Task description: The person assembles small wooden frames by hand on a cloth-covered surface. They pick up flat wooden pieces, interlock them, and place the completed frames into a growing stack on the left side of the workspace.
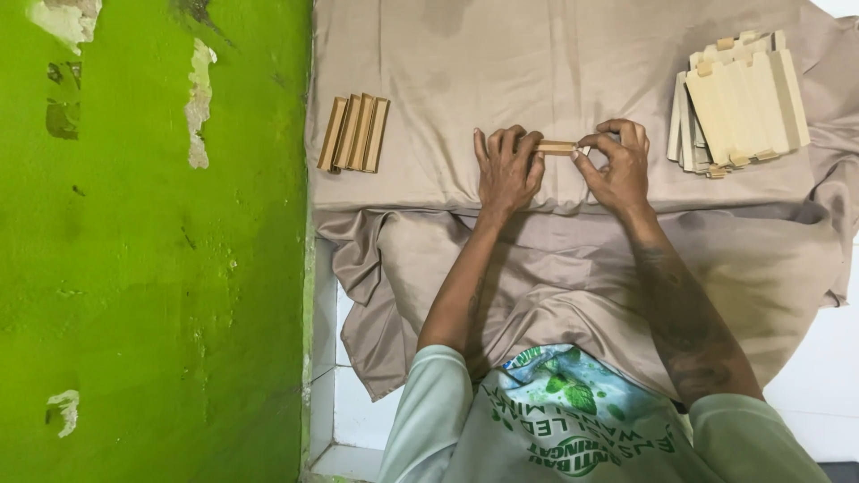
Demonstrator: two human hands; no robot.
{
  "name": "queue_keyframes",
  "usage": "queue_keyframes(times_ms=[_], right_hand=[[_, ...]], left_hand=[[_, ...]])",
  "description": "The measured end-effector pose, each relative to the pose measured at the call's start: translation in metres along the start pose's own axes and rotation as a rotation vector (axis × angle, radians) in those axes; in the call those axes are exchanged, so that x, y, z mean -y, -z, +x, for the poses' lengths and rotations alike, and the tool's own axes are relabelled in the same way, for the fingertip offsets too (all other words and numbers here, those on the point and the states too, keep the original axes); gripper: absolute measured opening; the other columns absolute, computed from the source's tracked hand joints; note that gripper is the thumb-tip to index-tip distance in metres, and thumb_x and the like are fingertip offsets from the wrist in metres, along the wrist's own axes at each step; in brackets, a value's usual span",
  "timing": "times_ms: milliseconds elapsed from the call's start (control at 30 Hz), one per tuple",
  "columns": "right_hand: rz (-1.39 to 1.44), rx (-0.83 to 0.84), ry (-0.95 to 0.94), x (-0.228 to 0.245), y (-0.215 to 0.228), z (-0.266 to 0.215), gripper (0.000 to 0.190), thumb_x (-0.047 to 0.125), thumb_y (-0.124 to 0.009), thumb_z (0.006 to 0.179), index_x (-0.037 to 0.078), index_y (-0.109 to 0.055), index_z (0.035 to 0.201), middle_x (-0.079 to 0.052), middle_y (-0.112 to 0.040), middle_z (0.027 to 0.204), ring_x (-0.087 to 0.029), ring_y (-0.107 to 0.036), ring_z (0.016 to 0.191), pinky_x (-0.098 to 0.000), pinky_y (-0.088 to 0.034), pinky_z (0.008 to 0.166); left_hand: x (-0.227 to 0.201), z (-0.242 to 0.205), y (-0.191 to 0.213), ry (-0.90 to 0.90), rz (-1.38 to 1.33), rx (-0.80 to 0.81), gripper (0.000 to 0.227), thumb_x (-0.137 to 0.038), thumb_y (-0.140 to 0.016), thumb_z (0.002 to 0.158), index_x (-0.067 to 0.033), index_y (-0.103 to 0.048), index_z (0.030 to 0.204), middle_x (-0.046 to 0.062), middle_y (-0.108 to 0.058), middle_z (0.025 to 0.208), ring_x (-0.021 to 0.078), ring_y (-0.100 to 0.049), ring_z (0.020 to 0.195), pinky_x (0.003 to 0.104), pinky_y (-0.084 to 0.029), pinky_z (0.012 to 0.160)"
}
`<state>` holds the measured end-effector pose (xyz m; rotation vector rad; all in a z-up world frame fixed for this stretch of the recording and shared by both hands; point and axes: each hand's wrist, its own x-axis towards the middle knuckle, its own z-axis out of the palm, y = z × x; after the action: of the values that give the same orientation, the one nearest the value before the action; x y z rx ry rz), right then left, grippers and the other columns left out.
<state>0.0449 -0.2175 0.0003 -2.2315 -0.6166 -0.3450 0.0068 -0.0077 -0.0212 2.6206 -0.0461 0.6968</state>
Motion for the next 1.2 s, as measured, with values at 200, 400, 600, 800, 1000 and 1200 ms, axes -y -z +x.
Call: queue_keyframes(times_ms=[200, 400, 600, 800, 1000, 1200], right_hand=[[-0.01, 0.023, 0.018, -0.01, -0.004, -0.003, 0.013, 0.023, -0.081, 0.09, 0.02, -0.074, 0.1, -0.01, -0.058, 0.124, -0.035, -0.05, 0.13, -0.0538, -0.031, 0.112], [-0.054, 0.039, 0.004, -0.014, -0.008, -0.005, 0.009, 0.021, -0.076, 0.091, 0.024, -0.075, 0.099, -0.01, -0.058, 0.125, -0.035, -0.05, 0.131, -0.0529, -0.029, 0.115], [-0.046, 0.066, -0.027, -0.001, -0.004, -0.002, 0.013, 0.024, -0.08, 0.093, 0.025, -0.077, 0.106, -0.009, -0.058, 0.126, -0.035, -0.048, 0.133, -0.0538, -0.027, 0.116], [0.01, -0.012, -0.033, -0.003, -0.008, 0.0, 0.031, 0.016, -0.086, 0.09, 0.01, -0.072, 0.117, -0.011, -0.059, 0.115, -0.035, -0.051, 0.126, -0.0562, -0.029, 0.113], [0.085, -0.03, -0.025, 0.002, -0.007, -0.003, 0.039, 0.01, -0.084, 0.089, 0.013, -0.07, 0.125, -0.003, -0.069, 0.095, -0.027, -0.059, 0.112, -0.0506, -0.031, 0.112], [0.222, 0.006, -0.047, 0.009, 0.0, 0.004, 0.047, 0.014, -0.085, 0.086, 0.013, -0.068, 0.129, -0.002, -0.071, 0.094, -0.025, -0.063, 0.104, -0.0486, -0.03, 0.111]], left_hand=[[0.002, 0.004, 0.0, -0.145, -0.082, 0.099, 0.017, -0.034, -0.055, 0.099, -0.0248, -0.067, 0.107, 0.002, -0.062, 0.115, 0.0229, -0.058, 0.125, 0.064, -0.026, 0.123], [0.002, 0.004, 0.003, -0.163, -0.067, 0.108, 0.024, -0.046, -0.053, 0.1, -0.0318, -0.069, 0.109, 0.0, -0.057, 0.113, 0.0224, -0.054, 0.121, 0.061, -0.027, 0.121], [0.006, 0.004, -0.006, -0.186, -0.07, 0.129, 0.022, -0.046, -0.054, 0.1, -0.0294, -0.069, 0.103, -0.002, -0.057, 0.111, 0.0212, -0.055, 0.113, 0.053, -0.035, 0.116], [0.002, 0.007, 0.006, -0.177, -0.147, 0.141, 0.023, -0.044, -0.054, 0.102, -0.025, -0.067, 0.102, 0.0, -0.057, 0.11, 0.0236, -0.056, 0.111, 0.048, -0.038, 0.11], [0.006, 0.005, -0.001, -0.134, -0.187, 0.207, 0.025, -0.041, -0.051, 0.104, -0.026, -0.058, 0.122, 0.0, -0.06, 0.108, 0.0218, -0.059, 0.114, 0.047, -0.037, 0.115], [0.007, 0.006, 0.002, -0.177, -0.231, 0.166, 0.025, -0.042, -0.05, 0.104, -0.0263, -0.062, 0.119, 0.0, -0.06, 0.104, 0.0234, -0.058, 0.111, 0.045, -0.038, 0.112]])
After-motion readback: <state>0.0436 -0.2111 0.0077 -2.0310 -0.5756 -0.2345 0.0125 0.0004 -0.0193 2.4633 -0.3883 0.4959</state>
